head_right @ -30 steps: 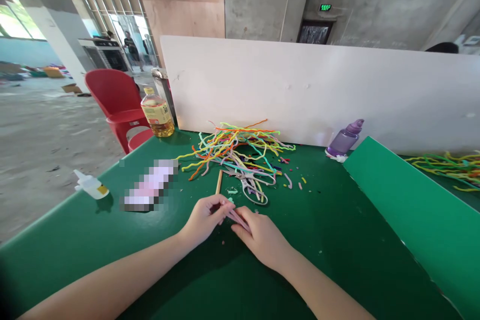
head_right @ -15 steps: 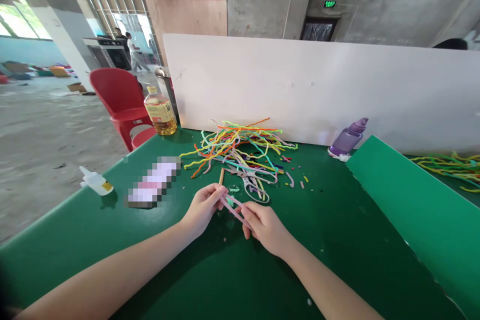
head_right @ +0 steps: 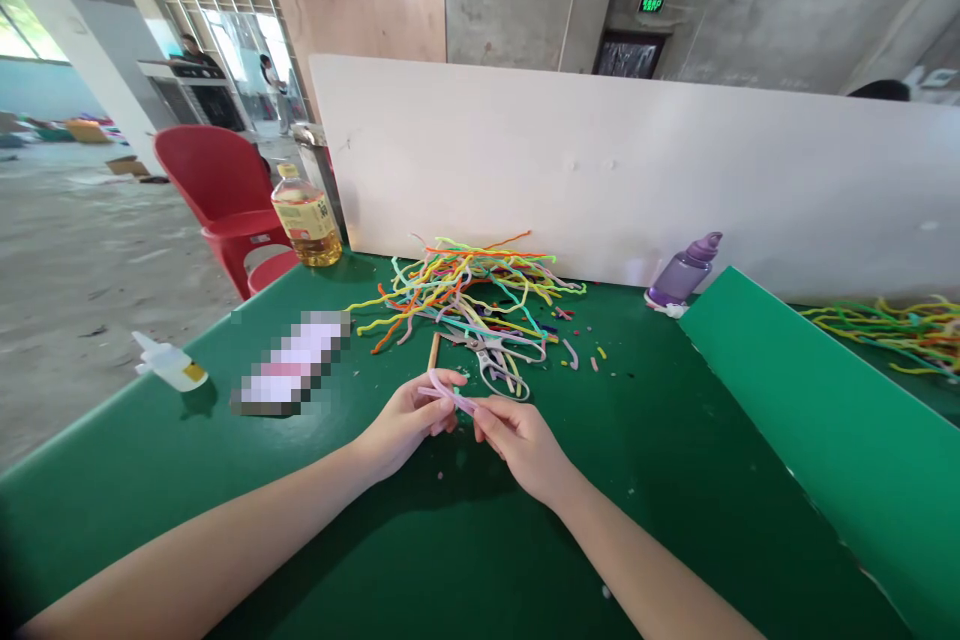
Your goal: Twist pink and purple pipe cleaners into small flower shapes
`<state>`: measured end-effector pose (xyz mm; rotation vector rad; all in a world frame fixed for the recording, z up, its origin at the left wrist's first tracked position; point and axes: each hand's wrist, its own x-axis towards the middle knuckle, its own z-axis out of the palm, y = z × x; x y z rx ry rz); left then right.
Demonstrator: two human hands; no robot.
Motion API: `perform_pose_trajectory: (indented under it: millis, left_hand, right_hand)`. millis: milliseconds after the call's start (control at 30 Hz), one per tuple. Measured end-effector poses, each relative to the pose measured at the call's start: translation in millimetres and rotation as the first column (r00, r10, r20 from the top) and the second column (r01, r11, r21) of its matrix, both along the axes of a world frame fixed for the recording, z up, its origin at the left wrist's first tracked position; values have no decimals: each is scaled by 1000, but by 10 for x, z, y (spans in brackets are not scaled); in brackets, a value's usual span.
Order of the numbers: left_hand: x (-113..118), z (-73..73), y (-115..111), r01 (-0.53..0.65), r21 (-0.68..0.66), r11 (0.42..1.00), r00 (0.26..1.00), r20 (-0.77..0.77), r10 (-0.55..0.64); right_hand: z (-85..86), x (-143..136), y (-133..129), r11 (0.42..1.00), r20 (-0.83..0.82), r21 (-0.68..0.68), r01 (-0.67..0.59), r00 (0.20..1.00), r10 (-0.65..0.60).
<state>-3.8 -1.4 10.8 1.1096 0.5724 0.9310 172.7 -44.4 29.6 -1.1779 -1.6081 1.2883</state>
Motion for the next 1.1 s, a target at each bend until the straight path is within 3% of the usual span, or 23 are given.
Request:
perform_pose_trajectory:
  millis: [200, 667, 1100]
  left_hand:
    - [-8, -52, 45, 9, -95, 995, 997, 79, -2]
    - [-32, -83, 65, 198, -192, 961, 947, 289, -138]
    - [-15, -30, 48, 197, -214, 957, 947, 292, -130]
  right_hand:
    - [40, -4, -34, 983, 172, 181, -22, 985, -9]
    - [-42, -5, 5, 1000, -82, 14, 1, 997, 0]
    - [-25, -15, 4, 998, -45, 28, -49, 998, 50]
